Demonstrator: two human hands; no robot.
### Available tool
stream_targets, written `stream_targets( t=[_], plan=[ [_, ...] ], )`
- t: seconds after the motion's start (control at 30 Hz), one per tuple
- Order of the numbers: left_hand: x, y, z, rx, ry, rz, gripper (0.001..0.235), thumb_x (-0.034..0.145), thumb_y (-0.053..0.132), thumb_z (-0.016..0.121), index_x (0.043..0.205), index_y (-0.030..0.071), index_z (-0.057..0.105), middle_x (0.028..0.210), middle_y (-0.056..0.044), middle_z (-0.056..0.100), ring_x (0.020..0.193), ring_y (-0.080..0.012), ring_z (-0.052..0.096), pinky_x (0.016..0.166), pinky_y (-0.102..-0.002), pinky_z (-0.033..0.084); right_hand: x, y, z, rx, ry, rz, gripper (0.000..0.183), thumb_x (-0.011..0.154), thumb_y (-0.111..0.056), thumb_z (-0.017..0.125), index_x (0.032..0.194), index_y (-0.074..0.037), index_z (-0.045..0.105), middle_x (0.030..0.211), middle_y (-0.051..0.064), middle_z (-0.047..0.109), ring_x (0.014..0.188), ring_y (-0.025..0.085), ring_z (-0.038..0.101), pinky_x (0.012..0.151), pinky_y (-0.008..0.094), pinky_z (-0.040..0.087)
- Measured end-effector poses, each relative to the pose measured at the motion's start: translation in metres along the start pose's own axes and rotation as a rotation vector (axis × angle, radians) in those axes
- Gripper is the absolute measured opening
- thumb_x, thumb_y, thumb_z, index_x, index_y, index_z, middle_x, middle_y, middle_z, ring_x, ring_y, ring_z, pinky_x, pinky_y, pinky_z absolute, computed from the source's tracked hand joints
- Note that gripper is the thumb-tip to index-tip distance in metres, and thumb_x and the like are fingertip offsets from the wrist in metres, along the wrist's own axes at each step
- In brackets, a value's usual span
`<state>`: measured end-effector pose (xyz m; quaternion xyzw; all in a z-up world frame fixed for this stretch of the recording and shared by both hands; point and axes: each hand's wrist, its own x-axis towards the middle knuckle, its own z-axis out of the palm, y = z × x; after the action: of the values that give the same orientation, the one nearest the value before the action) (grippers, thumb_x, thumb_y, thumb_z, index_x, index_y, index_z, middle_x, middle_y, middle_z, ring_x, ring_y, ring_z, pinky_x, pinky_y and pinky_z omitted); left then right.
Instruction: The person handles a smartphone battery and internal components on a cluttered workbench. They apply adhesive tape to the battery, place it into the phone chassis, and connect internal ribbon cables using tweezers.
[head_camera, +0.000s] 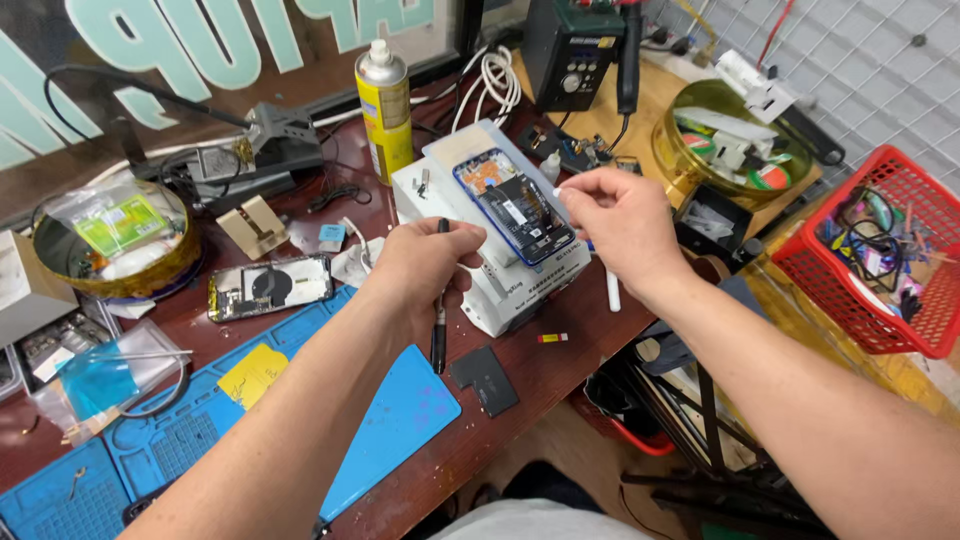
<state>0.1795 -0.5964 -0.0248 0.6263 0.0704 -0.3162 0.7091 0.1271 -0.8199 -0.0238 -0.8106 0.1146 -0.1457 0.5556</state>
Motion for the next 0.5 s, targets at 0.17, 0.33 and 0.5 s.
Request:
stream_targets(
  t=[0.17, 0.33, 0.5],
  plan=[
    [0.021, -0.001, 0.016, 0.002, 0.01, -0.038, 0.01, 0.089, 0.014, 0.069, 0.093, 0.005, 0.069, 0.074, -0.005, 0.065, 0.052, -0.0135, 0.052, 0.042, -0.028, 0.039, 0.033, 0.013, -0.003, -0.159, -0.077, -0.142, 0.014, 0.093, -0.014, 0.073, 0.101, -0.003, 0.076, 0.08, -0.001, 0.073, 0.068, 0.004, 0.064, 0.06, 0.022, 0.051],
    [0.038, -0.005, 0.033, -0.226, -0.015, -0.14, 0.013, 0.093, 0.017, 0.066, 0.095, 0.005, 0.068, 0.073, -0.005, 0.065, 0.054, -0.0117, 0.049, 0.043, -0.026, 0.036, 0.061, 0.027, -0.012, 0.072, -0.171, 0.083, 0.015, 0.095, -0.014, 0.071, 0.101, -0.001, 0.074, 0.087, 0.003, 0.073, 0.076, 0.008, 0.066, 0.064, 0.024, 0.055],
    [0.046, -0.007, 0.047, -0.42, -0.019, -0.186, 0.017, 0.095, 0.024, 0.063, 0.098, 0.006, 0.063, 0.073, -0.002, 0.062, 0.054, -0.0088, 0.048, 0.042, -0.022, 0.032, 0.085, 0.036, -0.022, 0.344, -0.364, 0.319, 0.016, 0.095, -0.014, 0.067, 0.105, 0.0, 0.068, 0.097, 0.007, 0.072, 0.089, 0.016, 0.073, 0.07, 0.029, 0.061]
  ],
)
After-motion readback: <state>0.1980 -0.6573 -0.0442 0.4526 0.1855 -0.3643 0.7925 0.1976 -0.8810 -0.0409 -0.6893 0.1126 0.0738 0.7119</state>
